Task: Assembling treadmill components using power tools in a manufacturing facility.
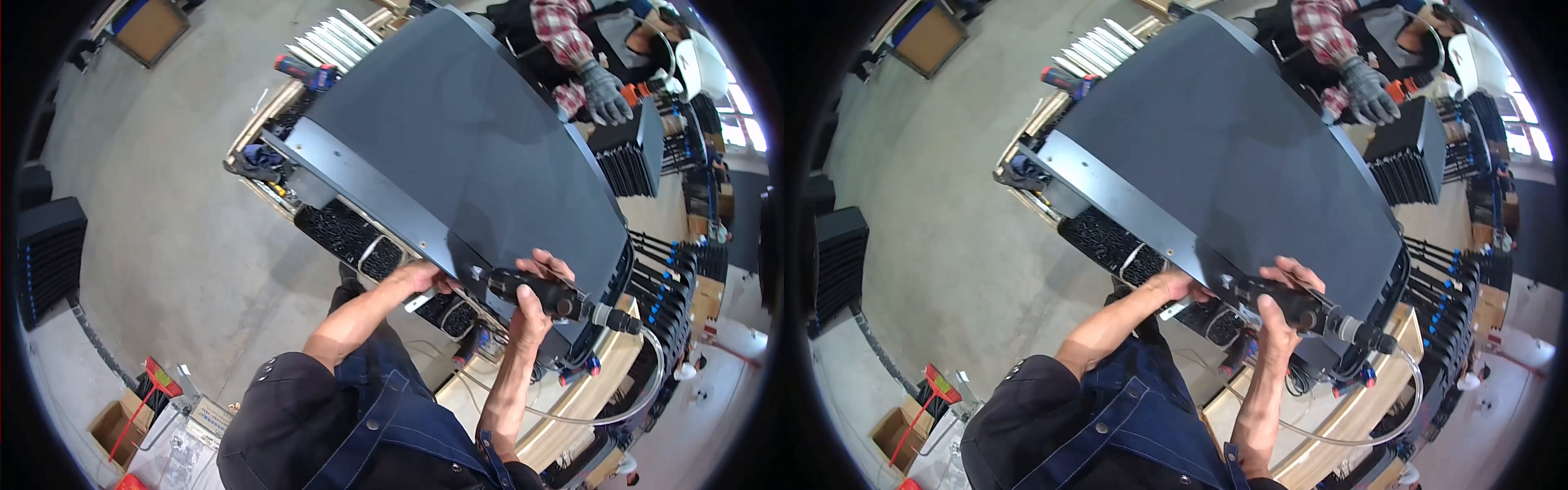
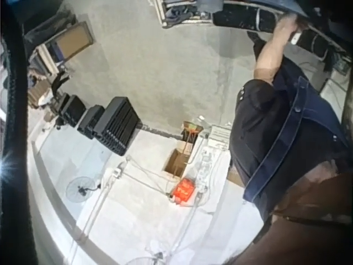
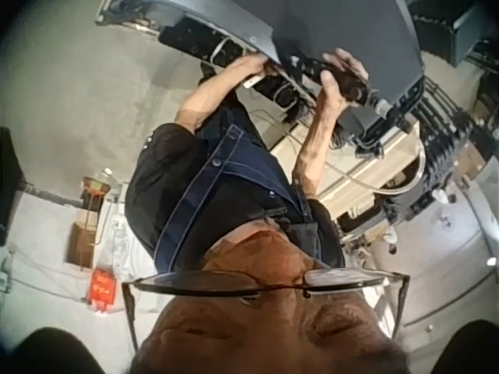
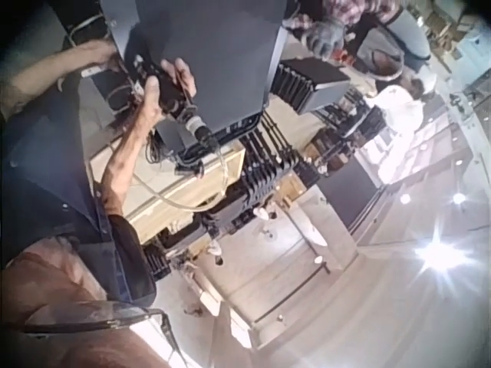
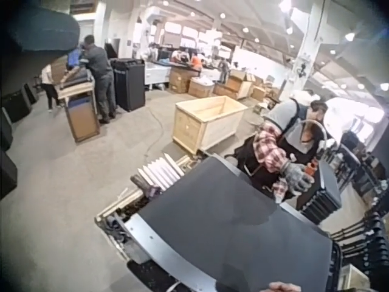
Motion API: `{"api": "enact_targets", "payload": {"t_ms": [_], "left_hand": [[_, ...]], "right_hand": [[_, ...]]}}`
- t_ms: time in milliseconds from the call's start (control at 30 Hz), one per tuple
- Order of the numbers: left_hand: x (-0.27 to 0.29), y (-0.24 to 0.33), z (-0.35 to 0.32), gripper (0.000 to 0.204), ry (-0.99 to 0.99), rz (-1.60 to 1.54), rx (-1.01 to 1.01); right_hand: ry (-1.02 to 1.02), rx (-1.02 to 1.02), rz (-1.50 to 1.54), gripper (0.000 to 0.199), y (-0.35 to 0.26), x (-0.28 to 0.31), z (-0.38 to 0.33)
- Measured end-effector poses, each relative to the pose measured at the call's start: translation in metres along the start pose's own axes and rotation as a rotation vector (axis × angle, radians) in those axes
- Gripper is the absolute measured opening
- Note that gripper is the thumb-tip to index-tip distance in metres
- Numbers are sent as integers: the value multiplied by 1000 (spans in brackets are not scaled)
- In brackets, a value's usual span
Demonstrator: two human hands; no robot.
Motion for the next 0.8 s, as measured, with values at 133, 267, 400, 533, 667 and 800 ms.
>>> {"api": "enact_targets", "payload": {"t_ms": [133, 267, 400, 533, 667, 800], "left_hand": [[-18, 3, -3, 20, -75, -171, 52], [14, -13, -5, 11, -94, -214, -55], [-4, -12, -7, 51, -9, -18, 12], [19, -11, 2, 42, -80, -208, 55], [19, -10, 8, 23, -79, -264, 29], [13, -4, -3, 25, -37, -336, 29]], "right_hand": [[46, 82, -42, 71, 2, -1, -3], [-12, 66, -82, 74, 1, -17, -10], [16, -6, -129, 98, -8, -10, -11], [-41, -153, -723, 94, 1, 31, -38], [176, -256, -1368, 85, 22, 149, -68], [455, -406, -1557, 91, 40, 278, -99]]}}
Point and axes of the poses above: each hand's wrist, its own z-axis towards the middle knuckle, its own x-axis out of the back of the hand, y = z × x, the point moved 3 cm from there along z, towards the middle knuckle, and after that the axes turned 14 degrees about -x, right-handed, at the moved point
